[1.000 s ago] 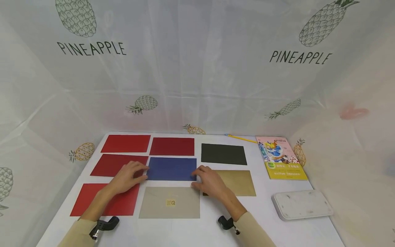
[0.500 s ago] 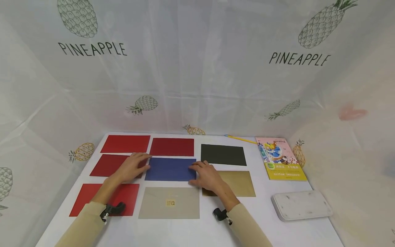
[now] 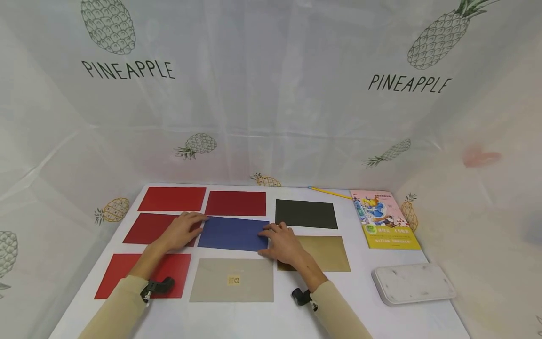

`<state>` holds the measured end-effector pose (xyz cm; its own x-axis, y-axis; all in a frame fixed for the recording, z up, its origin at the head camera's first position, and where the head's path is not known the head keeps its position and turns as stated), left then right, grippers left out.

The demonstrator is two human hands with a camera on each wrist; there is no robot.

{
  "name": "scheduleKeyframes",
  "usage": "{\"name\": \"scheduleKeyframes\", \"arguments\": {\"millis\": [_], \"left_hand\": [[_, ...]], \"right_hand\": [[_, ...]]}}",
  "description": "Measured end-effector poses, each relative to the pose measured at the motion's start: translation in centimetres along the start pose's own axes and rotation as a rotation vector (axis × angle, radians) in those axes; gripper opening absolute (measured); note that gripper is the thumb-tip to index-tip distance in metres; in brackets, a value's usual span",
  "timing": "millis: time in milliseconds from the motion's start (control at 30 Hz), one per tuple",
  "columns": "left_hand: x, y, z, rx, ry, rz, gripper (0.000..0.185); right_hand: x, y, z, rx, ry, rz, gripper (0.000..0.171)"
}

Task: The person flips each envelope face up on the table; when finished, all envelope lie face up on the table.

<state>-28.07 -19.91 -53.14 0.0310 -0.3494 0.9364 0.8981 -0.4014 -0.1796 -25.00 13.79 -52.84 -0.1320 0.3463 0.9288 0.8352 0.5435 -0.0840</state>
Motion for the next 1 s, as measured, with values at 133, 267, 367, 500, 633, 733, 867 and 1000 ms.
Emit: {"name": "scheduleKeyframes", "arguments": {"millis": [133, 267, 367, 500, 633, 733, 867, 1000], "left_hand": [[-0.02, -0.11, 0.11, 0.002, -0.017, -0.001, 0.044], [0.0, -0.16, 0.24, 0.013, -0.023, -0.01, 0.044], [0.04, -0.22, 0.33, 0.022, -0.012, -0.016, 0.044], [0.02, -0.33, 0.43, 0.019, -0.014, -0.006, 0.045], [-0.05, -0.45, 0.44, 0.017, -0.01, 0.003, 0.045], [-0.12, -0.51, 0.41, 0.015, -0.008, 0.008, 0.044], [0.04, -0.54, 0.46, 0.008, -0.002, 0.023, 0.045], [0.4, -0.42, 0.59, -0.003, 0.002, 0.031, 0.045]], "right_hand": [[-0.18, -0.01, 0.16, -0.01, 0.0, -0.003, 0.055], [-0.22, -0.06, 0.23, -0.019, -0.001, -0.004, 0.054], [-0.2, -0.08, 0.27, -0.024, -0.003, -0.007, 0.054], [-0.19, -0.07, 0.27, -0.024, -0.001, -0.008, 0.054], [-0.03, -0.06, 0.16, -0.016, -0.01, -0.004, 0.053], [0.04, -0.02, 0.08, -0.014, -0.016, -0.004, 0.053], [0.07, -0.01, 0.04, -0.015, -0.019, -0.002, 0.052], [0.05, 0.0, 0.07, -0.018, -0.016, -0.002, 0.051]]}}
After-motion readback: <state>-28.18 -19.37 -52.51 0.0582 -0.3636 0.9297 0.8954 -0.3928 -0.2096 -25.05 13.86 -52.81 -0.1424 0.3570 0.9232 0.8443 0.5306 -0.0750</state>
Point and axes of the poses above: each hand's wrist, its own y-axis away from the middle knuckle, its own x-axis out of the back of the hand, z = x × y, the point moved 4 cm from there along -y, towards the middle knuckle, and after that the axes turned 5 degrees about -y, right-handed, at the moved point
